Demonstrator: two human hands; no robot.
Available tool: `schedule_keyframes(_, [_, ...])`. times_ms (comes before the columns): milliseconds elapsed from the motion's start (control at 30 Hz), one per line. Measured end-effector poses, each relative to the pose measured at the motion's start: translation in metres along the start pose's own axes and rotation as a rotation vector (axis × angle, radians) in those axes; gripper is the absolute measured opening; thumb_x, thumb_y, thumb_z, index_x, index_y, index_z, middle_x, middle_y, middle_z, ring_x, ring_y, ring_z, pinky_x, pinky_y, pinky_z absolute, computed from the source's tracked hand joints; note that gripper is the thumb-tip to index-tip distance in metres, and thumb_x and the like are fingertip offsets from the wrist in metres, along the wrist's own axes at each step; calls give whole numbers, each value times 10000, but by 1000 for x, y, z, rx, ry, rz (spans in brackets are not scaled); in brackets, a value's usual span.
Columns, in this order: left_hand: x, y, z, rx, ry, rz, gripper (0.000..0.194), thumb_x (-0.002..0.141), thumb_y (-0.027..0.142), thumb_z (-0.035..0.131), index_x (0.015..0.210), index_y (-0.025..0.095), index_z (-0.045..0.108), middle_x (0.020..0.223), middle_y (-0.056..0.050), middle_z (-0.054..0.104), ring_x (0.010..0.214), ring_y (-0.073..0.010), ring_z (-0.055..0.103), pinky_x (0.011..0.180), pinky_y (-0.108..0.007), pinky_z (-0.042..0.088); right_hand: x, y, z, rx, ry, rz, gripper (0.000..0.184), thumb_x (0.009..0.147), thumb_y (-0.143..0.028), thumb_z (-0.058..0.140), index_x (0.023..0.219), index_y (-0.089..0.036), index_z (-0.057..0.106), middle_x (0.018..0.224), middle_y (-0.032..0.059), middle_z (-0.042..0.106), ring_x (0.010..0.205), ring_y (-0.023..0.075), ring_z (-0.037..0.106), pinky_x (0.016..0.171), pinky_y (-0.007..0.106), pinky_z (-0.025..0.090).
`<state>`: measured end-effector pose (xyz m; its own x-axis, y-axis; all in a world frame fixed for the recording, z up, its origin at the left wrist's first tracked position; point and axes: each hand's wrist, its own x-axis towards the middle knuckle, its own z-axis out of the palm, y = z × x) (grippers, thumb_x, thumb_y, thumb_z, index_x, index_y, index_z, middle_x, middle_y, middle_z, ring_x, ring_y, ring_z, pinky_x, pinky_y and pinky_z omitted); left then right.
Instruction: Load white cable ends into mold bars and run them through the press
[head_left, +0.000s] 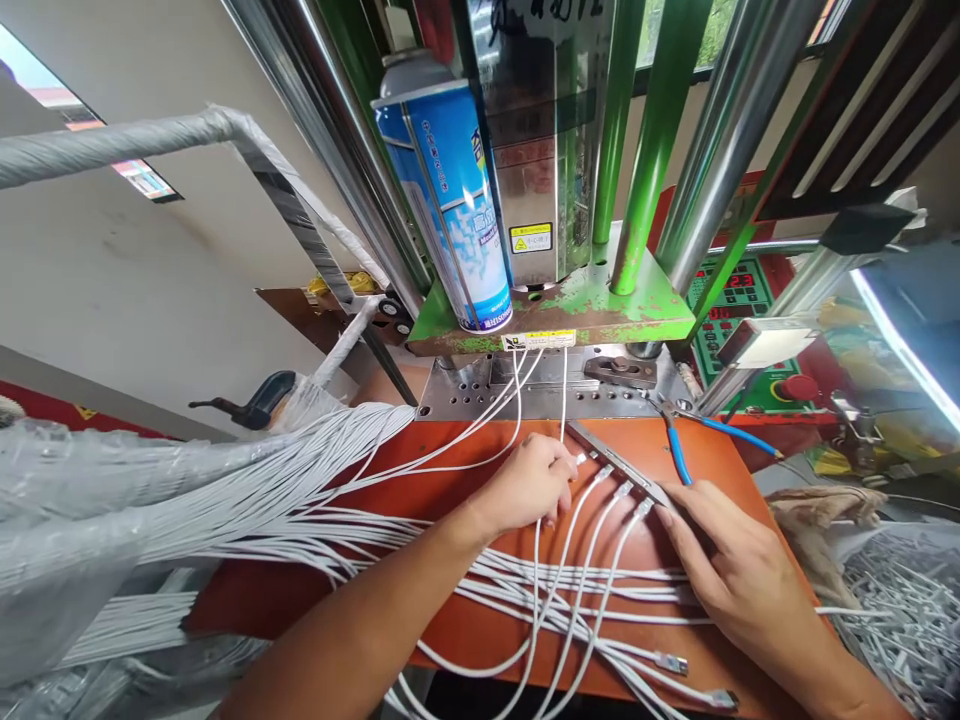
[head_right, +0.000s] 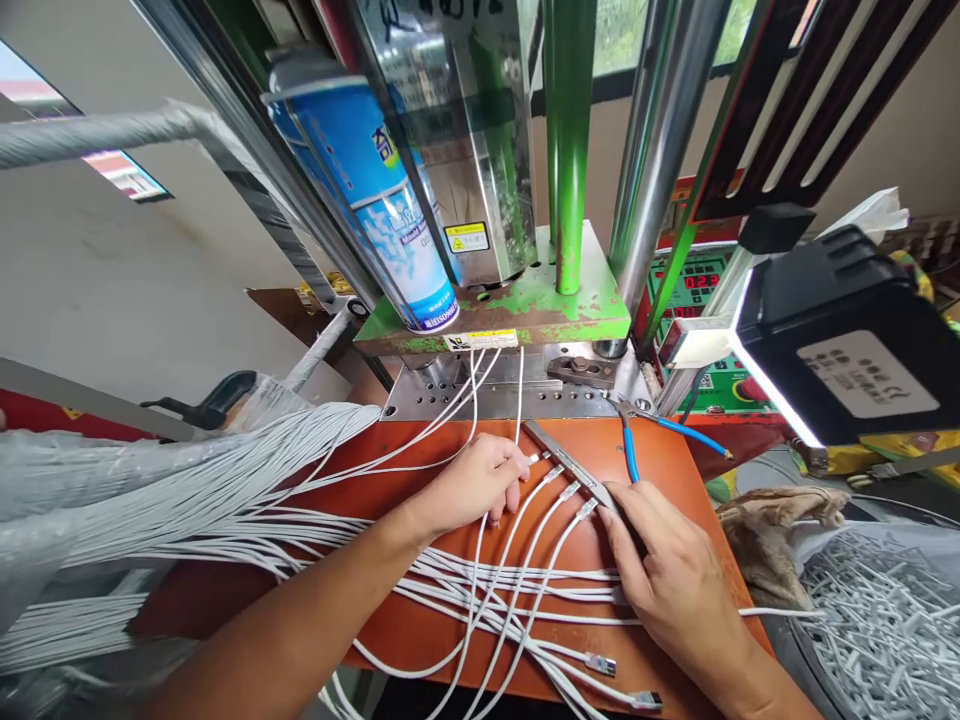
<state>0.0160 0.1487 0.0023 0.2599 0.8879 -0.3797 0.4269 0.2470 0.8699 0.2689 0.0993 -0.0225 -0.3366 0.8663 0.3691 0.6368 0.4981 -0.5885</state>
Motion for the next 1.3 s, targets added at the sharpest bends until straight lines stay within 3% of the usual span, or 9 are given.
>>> schedule_keyframes(400, [8,8,-1,-33,-37,-51,183,901,225,514,766,156,616,467,40,553,315,-69,407,373,-175,323,-1,-3,-1,13,-66,-100,201,1039,-293,519,1212,-243,607,967,59,660,823,194,644,750,320,502])
schedule_keyframes(567, [4,5,8,257,132,101,274,913,225,525,664,166,621,525,-3,578,462,-109,490,483,-224,338,3,-5,-7,94,-156,-77,153,1041,-297,523,1155,-263,618,951,34,651,833,178,637,751,298,504])
schedule_keyframes(700, [-4,13,12,596,281,273,338,976,282,504,687,177,642,660,-74,656,616,-181,580,598,-293,367,3,-2,1,-32,-95,-29,178,1041,-337,522,1165,-258,620,996,56,644,892,214,623,807,355,507])
schedule_keyframes(800, [-15,25,-1,710,403,291,332,1011,391,514,793,192,667,730,-91,693,668,-221,626,650,-320,391,0,-1,8,-145,-67,-27,212,1035,-368,524,1175,-240,619,1034,83,632,934,245,614,814,397,510])
schedule_keyframes(933, [-28,33,-37,643,556,281,317,1033,432,504,864,207,650,767,-66,698,725,-218,656,710,-320,446,2,-2,-2,-103,-74,-51,241,1040,-348,515,1251,-266,594,1150,85,644,1029,237,641,872,378,536])
schedule_keyframes(1033, [-22,28,-53,705,685,325,374,976,491,610,1164,168,626,1121,-153,707,1071,-306,664,934,-399,489,28,1,-16,-95,-50,-99,266,1044,-336,499,1286,-277,593,1228,86,645,1096,233,647,935,373,531])
schedule_keyframes(1100, [-7,24,-50,738,706,372,730,892,594,695,1399,112,484,1355,-239,599,1283,-381,565,1069,-481,444,60,8,-20,-124,-1,-142,270,1040,-342,504,1273,-253,605,1249,103,648,1135,251,638,994,408,511])
schedule_keyframes(1200, [23,20,-33,713,723,361,1101,746,646,818,1516,50,306,1422,-308,523,1335,-445,515,1101,-554,420,113,20,-13,-145,101,-177,304,1036,-378,497,1250,-195,612,1275,144,645,1210,289,608,1060,467,477])
schedule_keyframes(1300, [44,18,-23,664,770,312,912,768,372,854,1470,60,361,1328,-273,596,1252,-422,582,1060,-538,453,152,29,0,-182,136,-122,353,1041,-443,445,1192,-182,627,1198,162,663,1186,317,605,1005,482,495])
